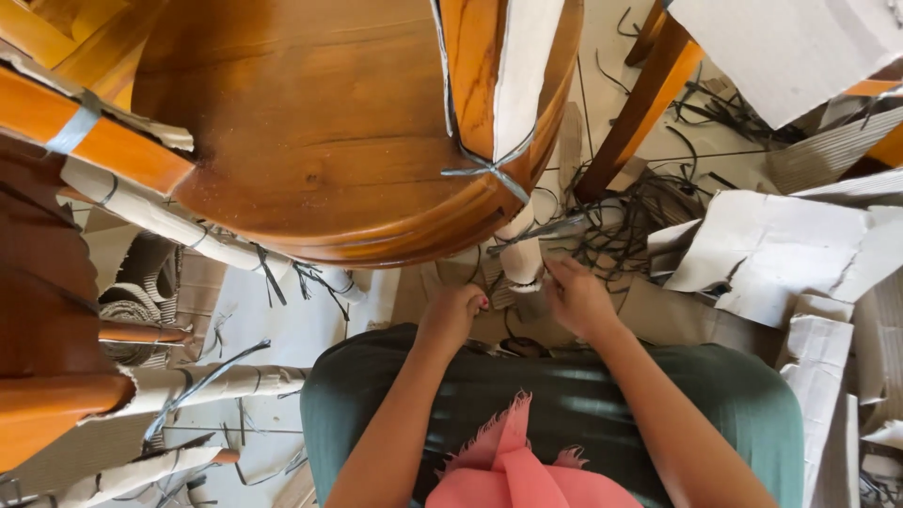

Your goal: Wrapping a wooden chair leg with protective cardboard and securing it with plastic ties

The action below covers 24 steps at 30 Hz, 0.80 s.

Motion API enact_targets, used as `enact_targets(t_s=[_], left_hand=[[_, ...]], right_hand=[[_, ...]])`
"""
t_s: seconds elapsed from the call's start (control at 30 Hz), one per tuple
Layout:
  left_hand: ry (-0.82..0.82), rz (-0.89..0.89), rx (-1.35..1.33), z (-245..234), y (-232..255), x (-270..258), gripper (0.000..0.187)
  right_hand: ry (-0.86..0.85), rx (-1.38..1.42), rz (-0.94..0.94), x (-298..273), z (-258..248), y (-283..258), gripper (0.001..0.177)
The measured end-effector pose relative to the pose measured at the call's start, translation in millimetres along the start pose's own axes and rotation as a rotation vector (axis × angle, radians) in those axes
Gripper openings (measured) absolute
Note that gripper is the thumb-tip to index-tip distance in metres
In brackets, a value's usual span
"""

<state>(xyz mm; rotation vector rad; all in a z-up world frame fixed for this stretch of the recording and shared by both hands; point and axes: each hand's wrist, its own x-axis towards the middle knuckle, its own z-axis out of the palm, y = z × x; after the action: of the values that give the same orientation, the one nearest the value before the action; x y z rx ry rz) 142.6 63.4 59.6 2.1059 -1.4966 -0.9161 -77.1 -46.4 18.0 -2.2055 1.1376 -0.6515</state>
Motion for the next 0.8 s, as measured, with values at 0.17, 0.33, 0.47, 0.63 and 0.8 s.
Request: enact_targets(t_s=[0.17,0.33,0.47,0.63,0.8], left_hand=[[-0.023,0.067,0.141,4,-3,-2,0.022],[-0.039,0.096,0.210,19,-20,6,0.022],[-0.089,0.104,0.252,23,-26,8,0.023],[-0.115,0.125,0.261,25,-13,-2,0.023],[-0.118,0.039,0.152,5,5,-14,0.025]], right_hand=[[-0.039,-0.132,0.027,-8,15,4,0.061],[0.034,-0.136,0.115,-10,39,3,0.079],[0.127,-0.170,0.095,-8,47,-6,0.080],[0.140,-0.133,0.077,-6,63,14,0.080],[0.051,0.025,0.127,-2,40,0,0.089]])
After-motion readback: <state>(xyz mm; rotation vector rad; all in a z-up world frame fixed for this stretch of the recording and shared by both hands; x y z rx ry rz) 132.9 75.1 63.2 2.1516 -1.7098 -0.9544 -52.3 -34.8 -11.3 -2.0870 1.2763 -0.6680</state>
